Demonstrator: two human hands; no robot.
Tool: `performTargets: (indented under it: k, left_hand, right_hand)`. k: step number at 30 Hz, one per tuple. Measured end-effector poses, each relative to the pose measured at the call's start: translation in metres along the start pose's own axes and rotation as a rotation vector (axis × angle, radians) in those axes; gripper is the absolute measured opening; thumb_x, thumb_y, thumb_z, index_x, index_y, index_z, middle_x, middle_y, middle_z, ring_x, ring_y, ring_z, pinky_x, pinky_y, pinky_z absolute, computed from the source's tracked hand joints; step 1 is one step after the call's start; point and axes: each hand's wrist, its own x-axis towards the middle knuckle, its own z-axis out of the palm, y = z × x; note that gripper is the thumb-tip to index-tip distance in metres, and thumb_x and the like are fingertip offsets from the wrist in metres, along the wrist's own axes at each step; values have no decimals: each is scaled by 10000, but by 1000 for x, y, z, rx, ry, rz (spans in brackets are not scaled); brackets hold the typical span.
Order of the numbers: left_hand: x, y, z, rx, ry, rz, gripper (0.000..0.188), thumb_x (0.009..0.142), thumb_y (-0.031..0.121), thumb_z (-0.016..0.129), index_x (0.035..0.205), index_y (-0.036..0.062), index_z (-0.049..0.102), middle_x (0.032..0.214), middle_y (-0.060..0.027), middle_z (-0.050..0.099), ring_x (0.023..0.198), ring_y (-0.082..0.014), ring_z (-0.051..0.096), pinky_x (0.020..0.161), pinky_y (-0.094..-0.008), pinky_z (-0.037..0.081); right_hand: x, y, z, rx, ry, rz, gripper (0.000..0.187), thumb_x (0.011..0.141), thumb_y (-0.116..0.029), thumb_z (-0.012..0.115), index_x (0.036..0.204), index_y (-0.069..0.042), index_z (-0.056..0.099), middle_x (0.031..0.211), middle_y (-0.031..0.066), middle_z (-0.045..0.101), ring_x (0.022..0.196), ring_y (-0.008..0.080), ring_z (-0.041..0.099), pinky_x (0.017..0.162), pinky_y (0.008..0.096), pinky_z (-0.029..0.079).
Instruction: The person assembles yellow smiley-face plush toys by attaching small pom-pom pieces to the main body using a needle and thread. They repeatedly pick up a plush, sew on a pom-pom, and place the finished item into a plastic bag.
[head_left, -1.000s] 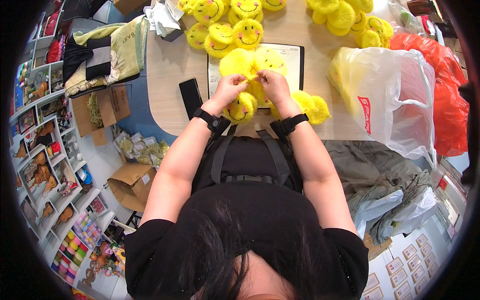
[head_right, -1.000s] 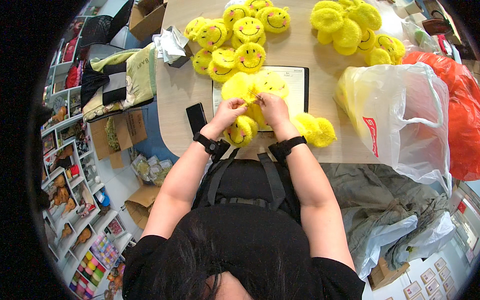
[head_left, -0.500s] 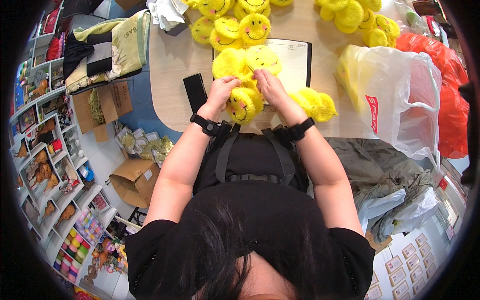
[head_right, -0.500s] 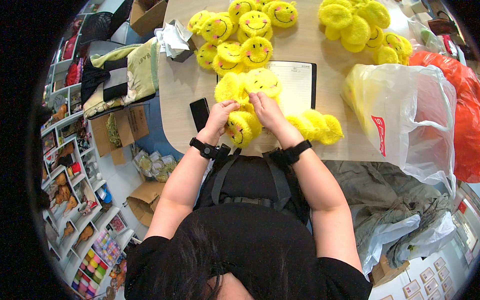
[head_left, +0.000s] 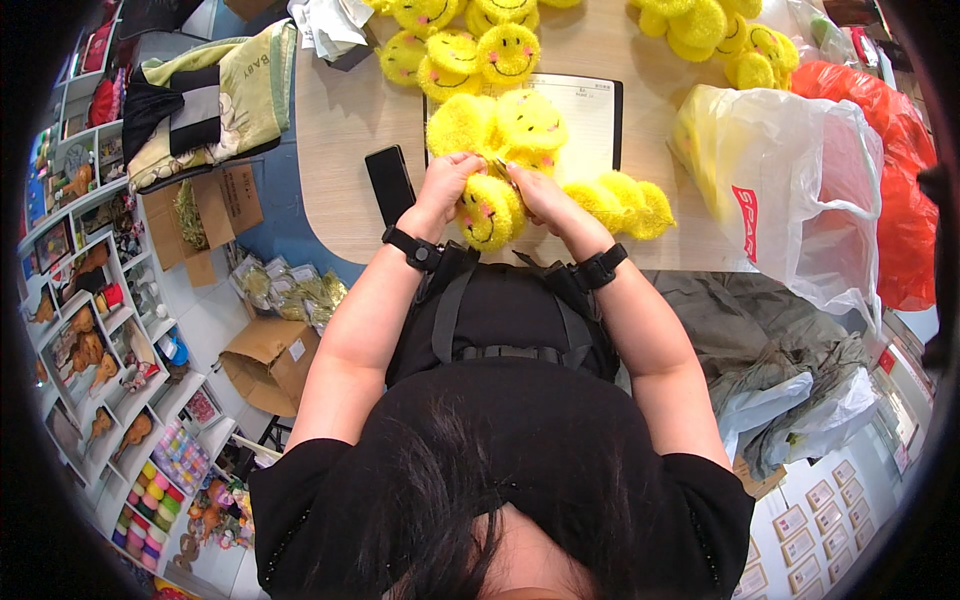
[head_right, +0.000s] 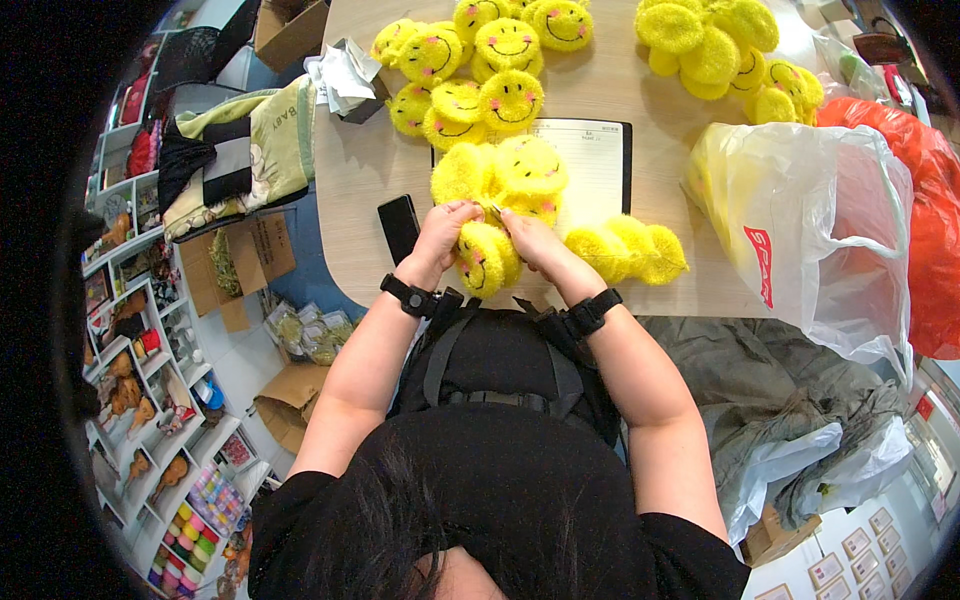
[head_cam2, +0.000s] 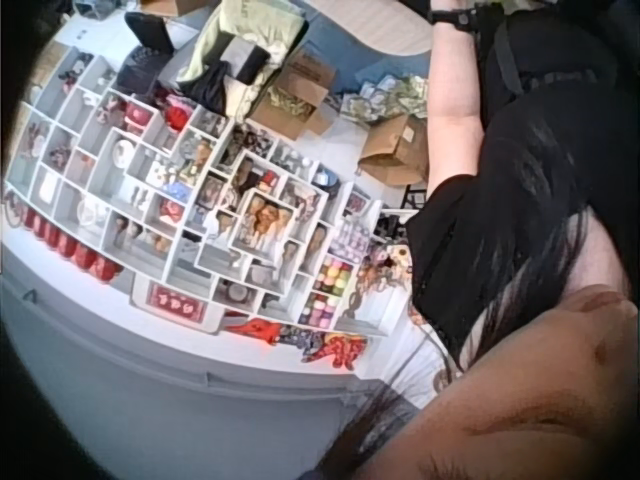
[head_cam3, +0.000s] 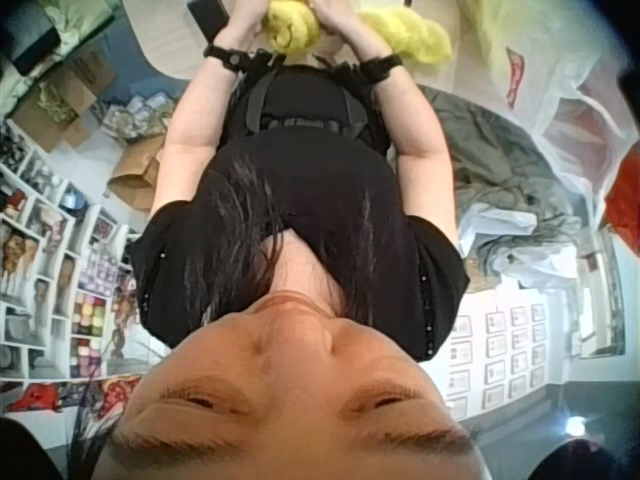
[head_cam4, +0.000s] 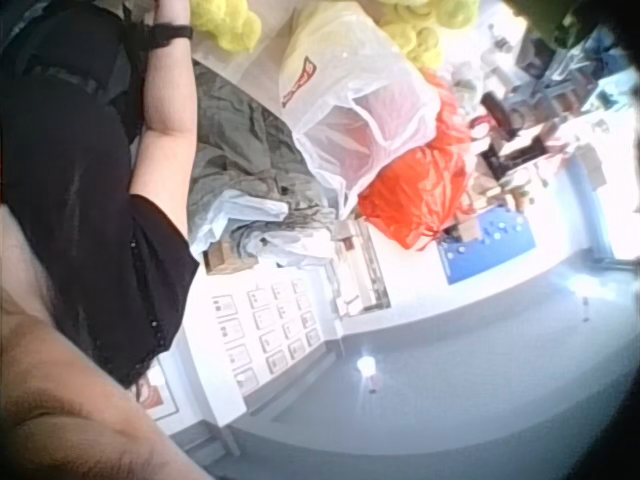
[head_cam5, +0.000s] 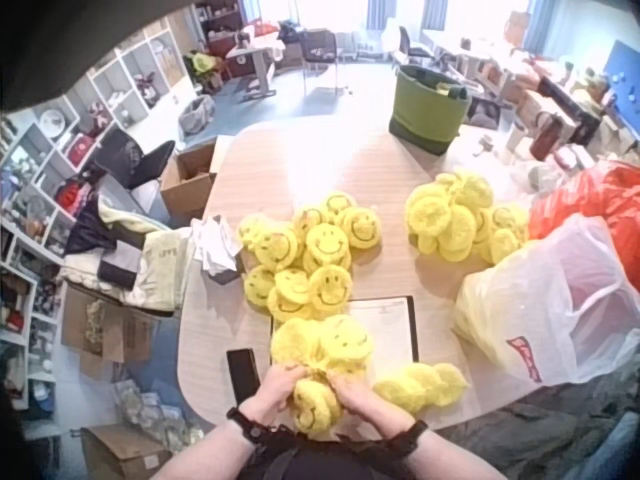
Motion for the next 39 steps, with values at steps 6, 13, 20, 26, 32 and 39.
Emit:
performTargets:
  k: [6, 13, 20, 26, 32, 39]
  left_hand:
    - [-1, 0, 1, -23, -4, -16, 77, 840, 84, 656, 836, 7, 657, 780, -44, 652, 680, -133, 613, 645, -268, 498]
    - [-2, -1, 2, -9, -19, -6, 78, 883, 87, 663, 902, 13, 649, 811, -34, 655, 696, -124, 623, 658, -253, 507]
    - [-4, -4, 3, 59, 18, -30, 100, 866, 107, 668, 895, 13, 649, 803, -39, 652, 686, -129, 621, 652, -261, 507]
    - [-20, -3, 4, 220, 0, -88, 111, 859, 123, 672, 866, 15, 648, 780, -33, 643, 658, -122, 603, 611, -263, 488]
    - [-33, -13, 8, 196, 9, -126, 114, 859, 131, 671, 857, 19, 647, 778, -31, 643, 656, -120, 595, 610, -267, 483]
    - [-27, -24, 0, 225, -59, -55, 120, 907, 118, 632, 946, 6, 649, 905, -42, 671, 801, -114, 623, 732, -252, 496]
  right_hand:
    - [9, 6, 8, 145, 58, -80, 466, 995, -511, 444, 1030, -91, 643, 648, -8, 537, 463, 98, 419, 410, 269, 310]
    - [16, 16, 9, 375, 47, -80, 351, 965, -420, 569, 1010, -84, 662, 791, 1, 647, 602, 100, 566, 505, 251, 417]
    - [17, 22, 6, 426, 8, -33, 331, 955, -406, 587, 1004, -89, 671, 785, 5, 656, 599, 96, 579, 506, 242, 423]
    - [2, 27, 2, 426, -66, 88, 285, 942, -388, 591, 908, -114, 660, 667, -43, 554, 480, 69, 432, 433, 226, 294]
    - [-11, 30, -2, 401, -118, 135, 296, 947, -386, 570, 828, -125, 642, 609, -67, 497, 459, 55, 383, 433, 230, 277]
    - [-23, 29, -7, 188, -29, 51, 324, 977, -427, 543, 888, -130, 635, 620, -68, 482, 480, 44, 363, 450, 220, 252]
